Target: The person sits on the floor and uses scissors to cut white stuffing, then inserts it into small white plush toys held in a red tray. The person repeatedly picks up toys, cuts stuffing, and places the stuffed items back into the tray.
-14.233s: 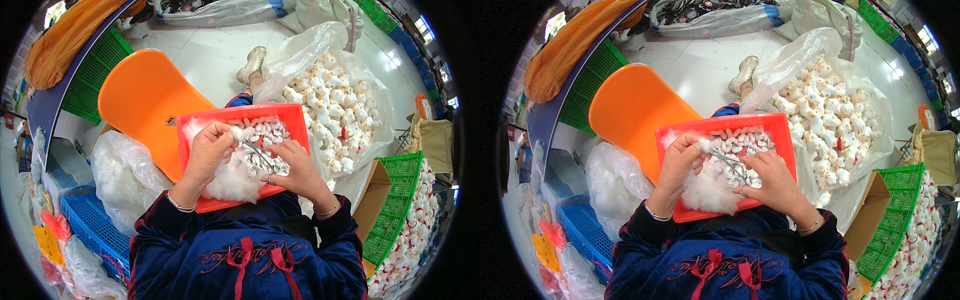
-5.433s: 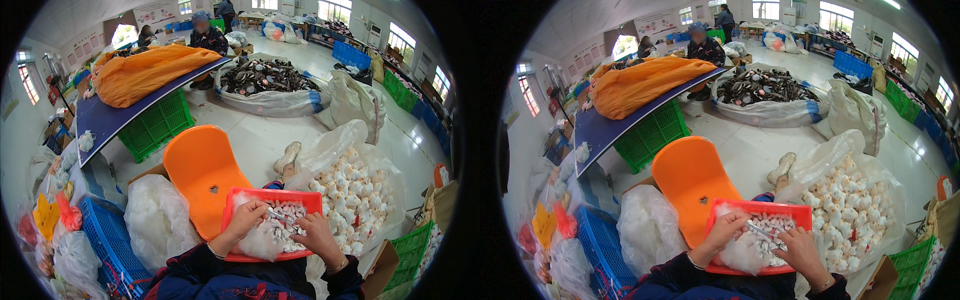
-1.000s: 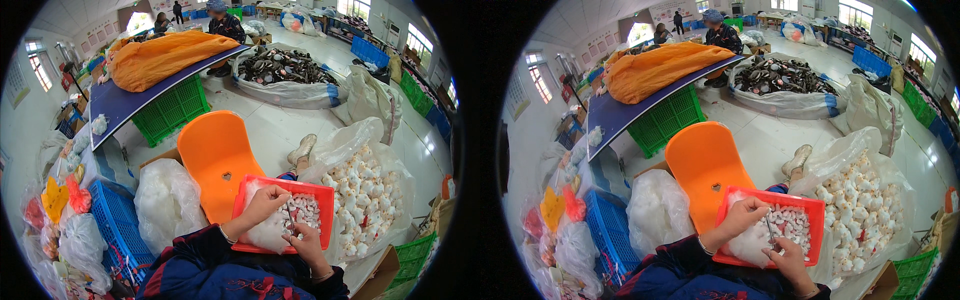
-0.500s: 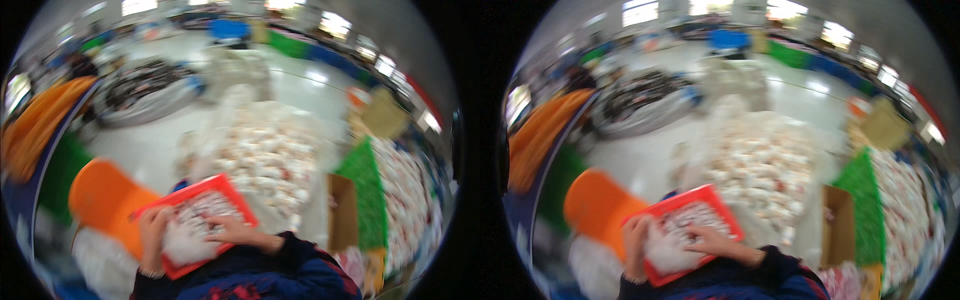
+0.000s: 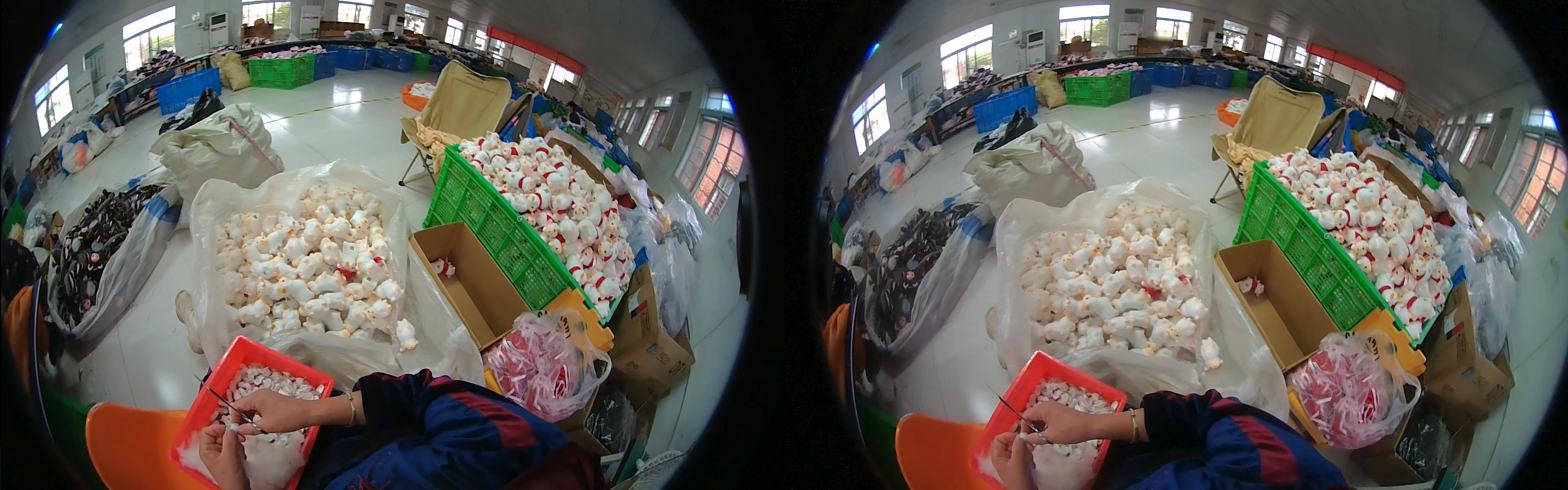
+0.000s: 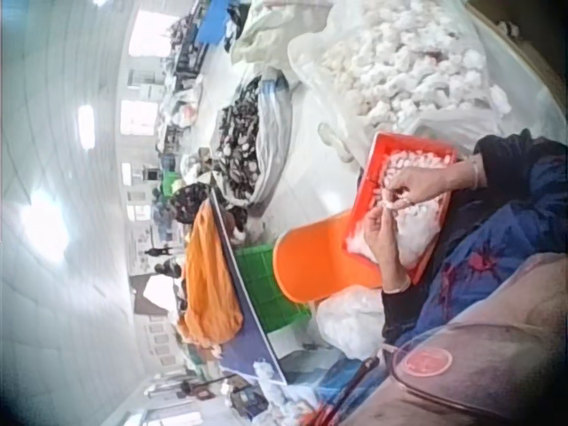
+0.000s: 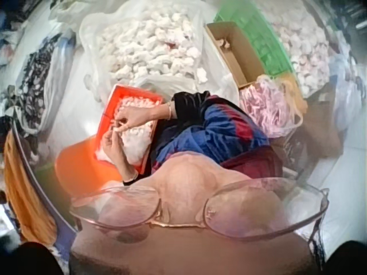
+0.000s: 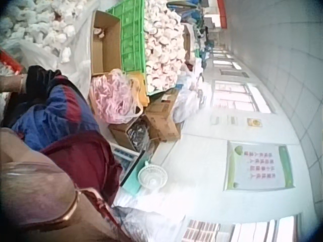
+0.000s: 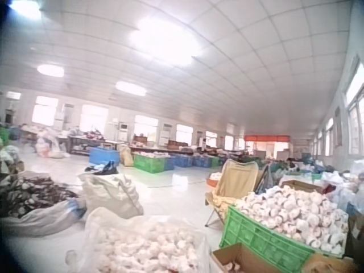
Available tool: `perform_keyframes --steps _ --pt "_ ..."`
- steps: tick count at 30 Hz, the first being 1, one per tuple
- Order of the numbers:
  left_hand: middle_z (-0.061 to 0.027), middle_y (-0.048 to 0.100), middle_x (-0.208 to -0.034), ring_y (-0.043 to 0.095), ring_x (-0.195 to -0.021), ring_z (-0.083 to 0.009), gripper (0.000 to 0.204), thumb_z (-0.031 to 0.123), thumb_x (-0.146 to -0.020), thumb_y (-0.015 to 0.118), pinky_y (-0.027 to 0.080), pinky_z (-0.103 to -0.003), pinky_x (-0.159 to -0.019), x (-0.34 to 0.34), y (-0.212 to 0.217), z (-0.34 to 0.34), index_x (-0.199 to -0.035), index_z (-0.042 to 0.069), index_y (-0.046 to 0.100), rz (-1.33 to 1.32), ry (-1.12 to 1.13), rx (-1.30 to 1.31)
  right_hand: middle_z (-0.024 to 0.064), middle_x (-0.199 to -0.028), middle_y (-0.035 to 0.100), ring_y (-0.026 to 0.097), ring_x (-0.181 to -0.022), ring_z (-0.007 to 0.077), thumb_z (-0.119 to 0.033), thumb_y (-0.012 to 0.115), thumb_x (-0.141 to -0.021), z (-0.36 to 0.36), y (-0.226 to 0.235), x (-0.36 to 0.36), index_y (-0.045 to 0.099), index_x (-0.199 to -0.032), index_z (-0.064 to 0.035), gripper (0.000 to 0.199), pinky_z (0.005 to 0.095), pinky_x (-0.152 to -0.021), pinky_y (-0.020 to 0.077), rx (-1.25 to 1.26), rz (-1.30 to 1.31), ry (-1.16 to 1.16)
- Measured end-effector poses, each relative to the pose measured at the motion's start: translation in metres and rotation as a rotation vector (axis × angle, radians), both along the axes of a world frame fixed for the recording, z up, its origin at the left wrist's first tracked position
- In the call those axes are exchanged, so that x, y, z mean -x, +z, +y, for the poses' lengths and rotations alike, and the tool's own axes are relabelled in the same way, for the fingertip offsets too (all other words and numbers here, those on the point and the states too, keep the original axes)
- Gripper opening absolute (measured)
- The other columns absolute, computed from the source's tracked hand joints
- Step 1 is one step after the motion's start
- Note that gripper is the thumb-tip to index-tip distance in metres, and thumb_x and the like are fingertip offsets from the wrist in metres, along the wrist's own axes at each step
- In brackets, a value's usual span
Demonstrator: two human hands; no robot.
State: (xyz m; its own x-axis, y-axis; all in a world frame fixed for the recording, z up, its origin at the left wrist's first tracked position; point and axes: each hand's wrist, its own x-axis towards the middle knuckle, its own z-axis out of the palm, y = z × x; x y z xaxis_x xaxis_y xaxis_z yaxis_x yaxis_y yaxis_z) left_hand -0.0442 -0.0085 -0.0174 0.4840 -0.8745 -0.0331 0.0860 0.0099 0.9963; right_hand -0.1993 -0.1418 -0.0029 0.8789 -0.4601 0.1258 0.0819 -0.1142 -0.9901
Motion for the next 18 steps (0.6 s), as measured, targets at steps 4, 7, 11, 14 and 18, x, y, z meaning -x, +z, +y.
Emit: perform_keyframes --steps 4,7,11,14,18 --pt "0.0039 0.059 -0.073 0.045 -0.058 -0.0024 0.015 0.014 -0.098 0.071 0.034 -0.018 -0.053 0.001 0.018 0.001 -0.107 0.003 0.074 -0.069 -0.031 -0.069 0.0031 -0.076 0.061 0.055 -0.073 0.0112 -0.014 0.070 -0.091 -0.003 -0.004 -0.001 0.064 -0.091 -0.0009 0.014 0.0308 -0.067 0.0457 -0.022 -0.064 0.018" --pt "0.0013 0.061 -0.075 0.050 -0.062 -0.0049 0.014 0.012 -0.097 0.072 0.040 -0.020 -0.057 -0.003 0.016 0.005 -0.105 0.001 0.073 -0.100 -0.058 -0.071 0.0022 -0.072 0.061 0.055 -0.067 0.0112 -0.013 0.070 -0.090 -0.004 0.005 0.003 0.065 -0.090 -0.0005 0.014 0.0315 -0.062 0.0449 -0.075 -0.087 0.027" --pt "-0.0040 0.066 -0.084 0.060 -0.075 -0.0101 0.014 0.008 -0.097 0.072 0.050 -0.024 -0.068 0.005 0.014 0.003 -0.105 -0.003 0.071 -0.511 -0.043 0.017 0.0061 -0.072 0.063 0.056 -0.067 0.0129 -0.010 0.067 -0.089 -0.005 -0.005 0.003 0.064 -0.090 0.0003 0.011 0.0324 -0.063 0.0457 0.010 -0.111 -0.011" --pt "-0.0098 0.071 -0.096 0.065 -0.088 -0.0144 0.014 0.006 -0.098 0.070 0.055 -0.028 -0.081 0.014 0.018 0.006 -0.106 -0.006 0.069 -0.603 -0.043 -0.096 0.0091 -0.072 0.063 0.057 -0.067 0.0147 -0.009 0.067 -0.087 -0.003 -0.001 0.006 0.064 -0.089 0.0011 0.011 0.0330 -0.064 0.0466 0.104 -0.072 -0.068" --pt "-0.0139 0.072 -0.107 0.068 -0.096 -0.0172 0.016 0.003 -0.098 0.068 0.056 -0.030 -0.089 0.009 0.006 0.001 -0.110 -0.006 0.068 -0.527 -0.079 -0.062 0.0110 -0.073 0.063 0.058 -0.068 0.0165 -0.009 0.068 -0.085 -0.002 -0.001 0.014 0.064 -0.089 0.0019 0.013 0.0335 -0.066 0.0474 0.049 -0.043 -0.054"
